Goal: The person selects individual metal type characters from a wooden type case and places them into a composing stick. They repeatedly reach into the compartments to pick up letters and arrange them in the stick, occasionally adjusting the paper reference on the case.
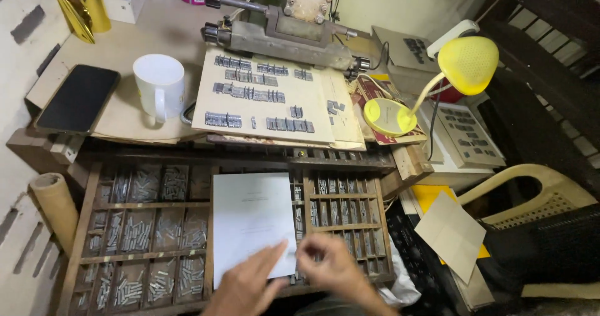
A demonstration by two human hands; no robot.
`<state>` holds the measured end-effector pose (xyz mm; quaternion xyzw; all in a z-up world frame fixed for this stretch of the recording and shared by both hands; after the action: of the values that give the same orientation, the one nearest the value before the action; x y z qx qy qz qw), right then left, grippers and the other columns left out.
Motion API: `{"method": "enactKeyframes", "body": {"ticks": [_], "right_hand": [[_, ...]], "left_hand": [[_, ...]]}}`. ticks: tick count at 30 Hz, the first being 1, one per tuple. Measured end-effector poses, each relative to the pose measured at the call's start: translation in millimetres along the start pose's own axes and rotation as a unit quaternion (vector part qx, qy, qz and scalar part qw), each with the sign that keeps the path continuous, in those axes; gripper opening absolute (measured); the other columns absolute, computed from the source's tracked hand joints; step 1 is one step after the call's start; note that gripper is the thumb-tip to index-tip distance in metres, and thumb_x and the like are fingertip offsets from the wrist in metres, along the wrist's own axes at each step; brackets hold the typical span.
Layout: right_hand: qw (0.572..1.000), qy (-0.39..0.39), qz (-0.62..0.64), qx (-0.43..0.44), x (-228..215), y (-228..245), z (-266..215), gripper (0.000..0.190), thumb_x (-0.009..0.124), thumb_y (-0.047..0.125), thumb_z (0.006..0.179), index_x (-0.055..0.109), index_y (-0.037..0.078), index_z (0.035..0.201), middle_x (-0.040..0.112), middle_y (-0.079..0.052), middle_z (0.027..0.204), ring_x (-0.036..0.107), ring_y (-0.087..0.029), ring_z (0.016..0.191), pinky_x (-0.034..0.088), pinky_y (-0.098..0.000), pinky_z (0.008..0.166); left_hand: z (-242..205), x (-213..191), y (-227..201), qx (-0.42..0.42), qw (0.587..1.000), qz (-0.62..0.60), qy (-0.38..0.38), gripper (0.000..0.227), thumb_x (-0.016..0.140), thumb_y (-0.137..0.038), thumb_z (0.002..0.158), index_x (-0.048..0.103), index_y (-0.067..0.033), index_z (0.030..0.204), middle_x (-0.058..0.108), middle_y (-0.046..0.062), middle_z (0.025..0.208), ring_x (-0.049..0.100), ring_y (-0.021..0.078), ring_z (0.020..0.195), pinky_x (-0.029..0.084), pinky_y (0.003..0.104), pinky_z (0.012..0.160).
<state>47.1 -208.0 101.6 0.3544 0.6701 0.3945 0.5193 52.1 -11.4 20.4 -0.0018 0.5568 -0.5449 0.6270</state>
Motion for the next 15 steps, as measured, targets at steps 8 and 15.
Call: {"method": "enactKeyframes", "body": {"ticks": [8, 15], "right_hand": [[0.909, -0.326, -0.201, -0.163, -126.8, 113.8, 144.3, 0.014, 0.080, 0.027, 0.081, 0.076, 0.015, 0.085, 0.072, -0.006, 0.076, 0.072, -0.022, 0.078, 0.056, -0.0380, 0.075], [0.934, -0.260, -0.238, -0.059, -125.5, 127.7, 175.8, 0.012, 0.079, 0.036, 0.074, 0.077, 0.025, 0.079, 0.066, 0.002, 0.062, 0.067, -0.013, 0.068, 0.056, -0.0336, 0.071]], "left_hand": [[130.3, -176.0, -25.1, 0.133, 0.911, 0.237, -0.310, 0.041, 0.066, 0.000, 0.085, 0.077, -0.0218, 0.118, 0.069, -0.001, 0.091, 0.065, 0.0218, 0.089, 0.055, 0.039, 0.087], [213.8, -194.0, 5.2, 0.058, 0.943, 0.290, -0.155, 0.036, 0.047, 0.000, 0.095, 0.079, -0.0149, 0.103, 0.061, 0.003, 0.076, 0.064, 0.0214, 0.079, 0.050, 0.047, 0.095]]}}
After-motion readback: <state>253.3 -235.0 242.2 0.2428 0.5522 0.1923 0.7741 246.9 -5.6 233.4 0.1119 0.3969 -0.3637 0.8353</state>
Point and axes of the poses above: each hand's wrist, its own z-axis towards the middle knuckle, its own x-axis out of the palm, y = z × x, the point moved 2 cm from there along z, towards the middle knuckle
